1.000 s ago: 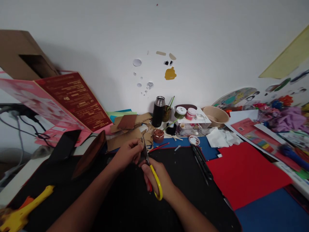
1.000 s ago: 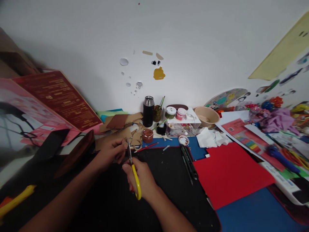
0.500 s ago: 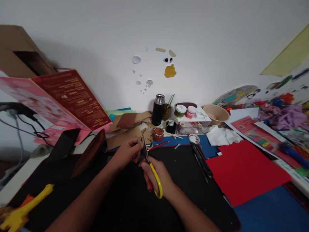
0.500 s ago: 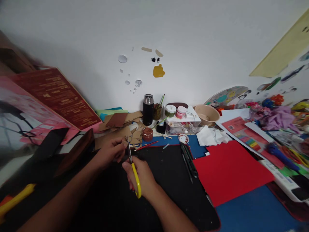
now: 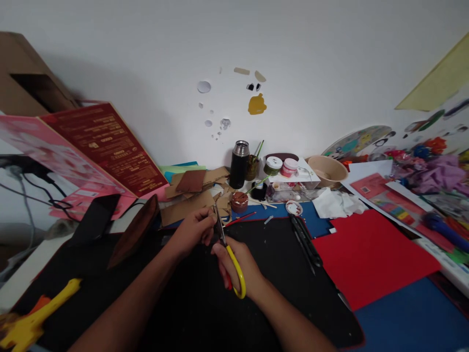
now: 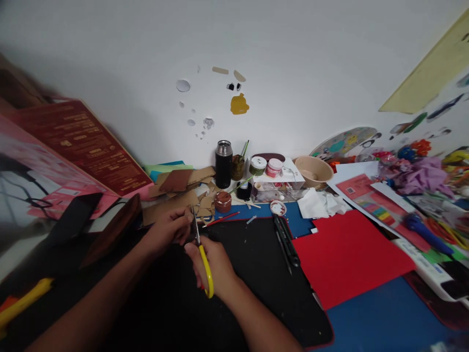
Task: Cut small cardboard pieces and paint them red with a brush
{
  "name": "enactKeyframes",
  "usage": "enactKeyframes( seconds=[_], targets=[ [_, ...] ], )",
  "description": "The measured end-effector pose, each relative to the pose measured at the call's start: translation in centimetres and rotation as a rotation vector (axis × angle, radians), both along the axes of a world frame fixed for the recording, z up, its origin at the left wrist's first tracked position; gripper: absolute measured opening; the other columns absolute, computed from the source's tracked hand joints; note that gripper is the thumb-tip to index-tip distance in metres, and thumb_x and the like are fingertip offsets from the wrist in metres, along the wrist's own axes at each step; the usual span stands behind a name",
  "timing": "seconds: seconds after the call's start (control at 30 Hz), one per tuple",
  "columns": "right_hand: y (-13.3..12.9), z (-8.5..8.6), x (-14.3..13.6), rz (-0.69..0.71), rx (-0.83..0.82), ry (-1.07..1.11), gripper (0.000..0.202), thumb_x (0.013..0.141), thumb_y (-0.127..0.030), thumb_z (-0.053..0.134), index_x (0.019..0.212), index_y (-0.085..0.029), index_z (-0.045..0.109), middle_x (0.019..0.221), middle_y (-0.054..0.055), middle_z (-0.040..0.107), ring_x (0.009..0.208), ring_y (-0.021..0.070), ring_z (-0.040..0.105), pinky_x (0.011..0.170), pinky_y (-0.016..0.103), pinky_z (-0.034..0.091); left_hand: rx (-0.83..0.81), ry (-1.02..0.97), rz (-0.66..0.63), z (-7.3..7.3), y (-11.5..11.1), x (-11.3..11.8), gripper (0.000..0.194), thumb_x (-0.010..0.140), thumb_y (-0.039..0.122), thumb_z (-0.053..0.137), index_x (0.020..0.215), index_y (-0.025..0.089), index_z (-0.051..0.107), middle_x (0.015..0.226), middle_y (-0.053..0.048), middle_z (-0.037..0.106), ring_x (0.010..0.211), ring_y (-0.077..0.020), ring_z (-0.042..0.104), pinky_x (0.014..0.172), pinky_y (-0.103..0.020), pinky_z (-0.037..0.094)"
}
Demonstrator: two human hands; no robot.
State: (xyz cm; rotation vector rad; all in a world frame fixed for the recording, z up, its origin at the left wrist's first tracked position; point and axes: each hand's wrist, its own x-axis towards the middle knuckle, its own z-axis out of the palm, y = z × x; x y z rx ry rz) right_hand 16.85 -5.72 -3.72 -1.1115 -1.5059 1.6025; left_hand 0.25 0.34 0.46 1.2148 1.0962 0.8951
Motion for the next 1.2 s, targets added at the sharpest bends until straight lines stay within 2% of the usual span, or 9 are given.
enactKeyframes(
  seconds=[0.3, 0.53, 0.97, 1.2],
  targets=[
    [0.1, 0.6, -0.1, -0.015, -0.03, -0.022, 0.052, 0.099, -0.073, 0.052, 0.092, -0.021, 0.058, 0.046, -0.01, 0.048, 0.031, 0.0101, 0.047, 0.032, 0.017, 0.033, -0.029, -0.029, 0.006, -0.6, 0.1, 0.0, 0.033, 0.081, 0.046, 0.068, 0.067, 0.022, 0.05, 0.041, 0.006, 0.052, 0.035, -0.0091, 0.045, 0.043, -0.021, 0.026],
    [0.1, -0.4, -0.2, -0.052, -0.079, -0.065, 0.053, 0.098, -0.074, 0.053, 0.088, -0.022, 0.057, 0.044, -0.01, 0.046, 0.029, 0.0107, 0.045, 0.028, 0.017, 0.03, -0.015, -0.021, -0.002, -1.0, 0.2, -0.2, 0.037, 0.083, 0.049, 0.069, 0.066, 0.022, 0.05, 0.042, 0.007, 0.05, 0.035, -0.0094, 0.045, 0.043, -0.021, 0.027],
    [0.2, -0.7, -0.4, -0.024, -0.045, -0.046, 0.05, 0.099, -0.071, 0.052, 0.095, -0.021, 0.057, 0.044, -0.01, 0.049, 0.03, 0.0113, 0.047, 0.029, 0.017, 0.034, -0.031, -0.048, -0.009, -1.3, 0.3, -0.3, 0.034, 0.084, 0.046, 0.068, 0.068, 0.021, 0.051, 0.043, 0.007, 0.05, 0.038, -0.0108, 0.051, 0.044, -0.021, 0.029],
    [0.2, -0.1, -0.2, 0.02, -0.03, -0.046, 0.054, 0.098, -0.075, 0.05, 0.095, -0.021, 0.056, 0.047, -0.008, 0.053, 0.033, 0.012, 0.051, 0.032, 0.018, 0.037, -0.037, -0.036, -0.004, -1.4, 0.2, -0.3, 0.035, 0.084, 0.047, 0.068, 0.067, 0.021, 0.052, 0.044, 0.006, 0.053, 0.038, -0.0106, 0.051, 0.044, -0.021, 0.03]
  ],
)
